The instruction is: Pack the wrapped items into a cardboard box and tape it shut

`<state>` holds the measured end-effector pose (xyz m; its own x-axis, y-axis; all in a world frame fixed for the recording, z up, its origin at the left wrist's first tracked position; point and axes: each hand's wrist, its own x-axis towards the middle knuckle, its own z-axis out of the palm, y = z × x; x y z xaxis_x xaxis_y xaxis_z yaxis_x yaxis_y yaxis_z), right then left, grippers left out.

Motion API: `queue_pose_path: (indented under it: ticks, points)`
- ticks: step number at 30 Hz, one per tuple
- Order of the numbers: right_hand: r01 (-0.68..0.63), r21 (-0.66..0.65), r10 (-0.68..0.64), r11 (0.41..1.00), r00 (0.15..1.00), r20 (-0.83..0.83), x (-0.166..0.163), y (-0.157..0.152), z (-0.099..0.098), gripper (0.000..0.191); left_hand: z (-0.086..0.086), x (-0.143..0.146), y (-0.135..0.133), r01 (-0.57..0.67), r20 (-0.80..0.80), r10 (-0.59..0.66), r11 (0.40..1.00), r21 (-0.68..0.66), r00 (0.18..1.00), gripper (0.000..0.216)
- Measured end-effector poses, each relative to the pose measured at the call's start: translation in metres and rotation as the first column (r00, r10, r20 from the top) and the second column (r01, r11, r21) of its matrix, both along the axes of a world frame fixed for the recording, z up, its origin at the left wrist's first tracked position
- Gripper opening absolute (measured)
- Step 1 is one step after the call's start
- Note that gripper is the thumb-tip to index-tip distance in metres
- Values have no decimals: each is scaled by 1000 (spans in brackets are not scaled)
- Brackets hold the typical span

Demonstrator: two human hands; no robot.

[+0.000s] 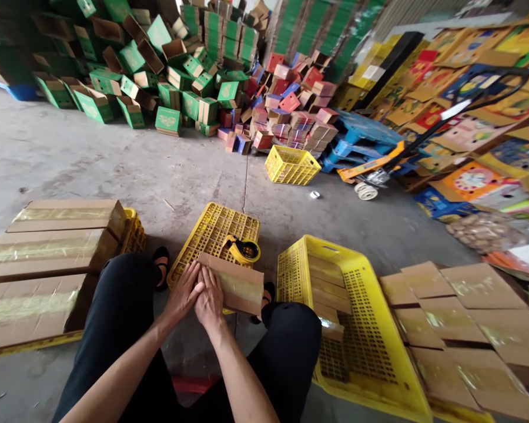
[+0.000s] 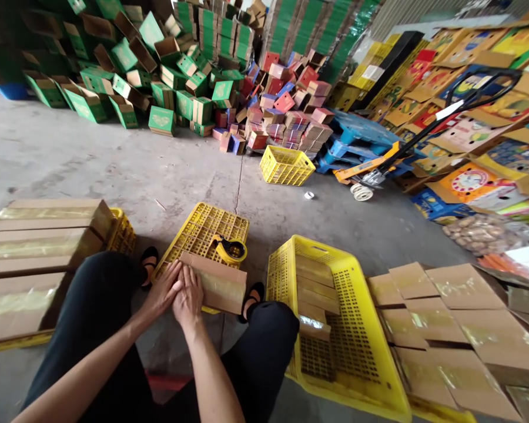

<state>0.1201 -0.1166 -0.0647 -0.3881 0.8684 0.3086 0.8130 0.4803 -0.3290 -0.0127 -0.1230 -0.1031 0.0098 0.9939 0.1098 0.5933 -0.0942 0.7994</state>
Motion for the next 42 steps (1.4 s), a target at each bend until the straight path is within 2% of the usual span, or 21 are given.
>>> queue_pose_path:
  ticks: [4,9,12,16,23,28,31,35,42]
  points:
    - [50,-5,-49,999,996,81,20,-3,1,52,2,-6,-2,10,-284,0,999,35,959,62]
    - [140,35,-143,990,984,105,61,-10,-1,50,9,-3,-5,-11,-389,23,999,34,921,60]
    - [265,93,-275,960,956,106,90,-18,-7,49,11,-2,-5,-7,-393,15,1000,23,919,60]
    - [467,107,-476,878,875,90,119,-28,-22,52,14,-3,-4,8,-390,5,999,32,921,58]
    - [595,24,-592,804,803,-73,134,-20,-47,71,12,-6,-7,-36,-382,53,998,51,923,58]
    - [608,-50,-607,793,778,-163,134,-9,-48,71,5,-1,-3,-76,-325,113,989,124,939,64]
    - [614,-136,-629,777,748,-213,139,-2,-42,66,4,11,6,-42,-233,79,986,160,969,72]
    - [592,-249,-642,766,698,-316,150,7,-29,61,2,25,13,-62,-174,85,989,135,981,78]
    - [561,-262,-618,785,686,-382,148,13,-17,61,3,24,13,-100,-152,107,994,50,983,75]
